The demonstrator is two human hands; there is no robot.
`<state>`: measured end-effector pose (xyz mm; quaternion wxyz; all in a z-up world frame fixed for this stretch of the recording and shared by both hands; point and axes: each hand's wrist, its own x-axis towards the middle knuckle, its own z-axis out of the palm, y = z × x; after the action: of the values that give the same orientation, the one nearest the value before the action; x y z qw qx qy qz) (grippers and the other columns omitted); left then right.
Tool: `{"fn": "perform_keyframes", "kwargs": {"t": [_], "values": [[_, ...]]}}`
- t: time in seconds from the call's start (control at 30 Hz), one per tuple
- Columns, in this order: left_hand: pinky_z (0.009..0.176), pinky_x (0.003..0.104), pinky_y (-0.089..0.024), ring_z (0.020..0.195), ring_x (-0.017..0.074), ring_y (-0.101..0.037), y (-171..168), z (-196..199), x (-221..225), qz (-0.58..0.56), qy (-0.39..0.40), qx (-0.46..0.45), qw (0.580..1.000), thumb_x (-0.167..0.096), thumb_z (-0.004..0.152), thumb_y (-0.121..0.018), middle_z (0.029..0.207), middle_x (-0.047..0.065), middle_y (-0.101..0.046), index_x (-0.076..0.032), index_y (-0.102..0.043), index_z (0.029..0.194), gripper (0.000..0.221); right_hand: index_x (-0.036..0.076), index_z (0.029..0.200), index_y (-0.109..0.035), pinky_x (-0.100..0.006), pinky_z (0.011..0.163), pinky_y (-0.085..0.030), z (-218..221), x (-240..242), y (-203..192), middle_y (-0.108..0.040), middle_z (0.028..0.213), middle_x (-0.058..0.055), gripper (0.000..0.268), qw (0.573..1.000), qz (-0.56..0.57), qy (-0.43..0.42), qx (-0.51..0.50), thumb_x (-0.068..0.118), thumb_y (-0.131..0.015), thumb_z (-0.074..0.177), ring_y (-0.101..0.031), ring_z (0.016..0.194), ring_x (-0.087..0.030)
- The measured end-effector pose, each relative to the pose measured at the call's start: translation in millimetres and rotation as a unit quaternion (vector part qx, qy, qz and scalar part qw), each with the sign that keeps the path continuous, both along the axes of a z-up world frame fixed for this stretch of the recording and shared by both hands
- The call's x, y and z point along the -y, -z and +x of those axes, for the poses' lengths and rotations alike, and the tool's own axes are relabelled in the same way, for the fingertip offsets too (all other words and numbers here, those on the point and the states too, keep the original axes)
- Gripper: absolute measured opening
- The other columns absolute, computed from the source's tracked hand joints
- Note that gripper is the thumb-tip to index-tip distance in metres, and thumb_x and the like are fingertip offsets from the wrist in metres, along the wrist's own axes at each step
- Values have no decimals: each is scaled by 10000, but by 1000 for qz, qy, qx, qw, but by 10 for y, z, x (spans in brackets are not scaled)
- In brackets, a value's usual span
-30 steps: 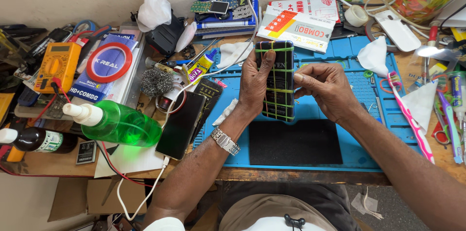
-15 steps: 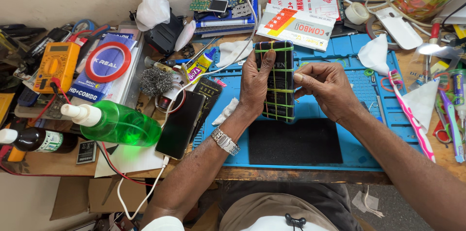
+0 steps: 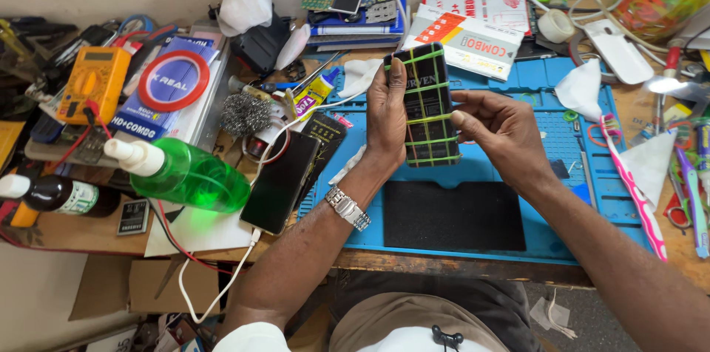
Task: The person secures a mobile phone screen to its frame by wrapping multiple colorful rubber bands around the device at a workbench.
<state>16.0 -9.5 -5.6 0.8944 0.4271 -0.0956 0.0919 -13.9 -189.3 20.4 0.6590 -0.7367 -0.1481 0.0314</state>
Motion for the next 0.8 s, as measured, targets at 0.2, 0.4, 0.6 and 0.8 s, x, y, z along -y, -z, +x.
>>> {"fn": "perform_keyframes", "kwargs": {"t": [0.2, 0.4, 0.6, 0.8], "values": [[843, 257, -596, 966, 87, -692, -39, -27, -41, 20, 52, -19, 998, -405, 1146, -366, 1083, 47, -689, -30, -593, 1241, 449, -9, 1248, -694, -276, 719, -602, 96, 68, 74, -780, 1034, -94, 311, 999, 13, 2, -36, 103, -701, 957, -725, 838, -108], [838, 329, -602, 966, 150, -698, -194, -78, -90, 132, 189, -66, 971, -247, 1075, -581, 1119, 108, -707, 18, -587, 1302, 349, -29, 1256, -684, -261, 749, -608, 202, 177, 69, -764, 1070, -97, 294, 992, 121, 28, -22, 95, -702, 990, -722, 875, -104], [985, 324, -596, 1089, 142, -698, -145, -40, -108, 213, 198, -19, 957, -23, 964, -676, 1203, 119, -722, 22, -569, 1349, 402, -23, 1286, -661, -245, 766, -602, 207, 257, -30, -759, 1092, -79, 311, 994, 99, 52, -10, 110, -684, 1005, -715, 904, -89], [1008, 326, -570, 1120, 150, -681, -35, 11, -108, 203, 136, 17, 969, -20, 985, -681, 1214, 134, -727, 48, -601, 1325, 355, -13, 1267, -666, -254, 699, -556, 187, 268, 8, -702, 913, -54, 368, 999, 5, -17, -33, 56, -745, 914, -657, 794, -88]]}}
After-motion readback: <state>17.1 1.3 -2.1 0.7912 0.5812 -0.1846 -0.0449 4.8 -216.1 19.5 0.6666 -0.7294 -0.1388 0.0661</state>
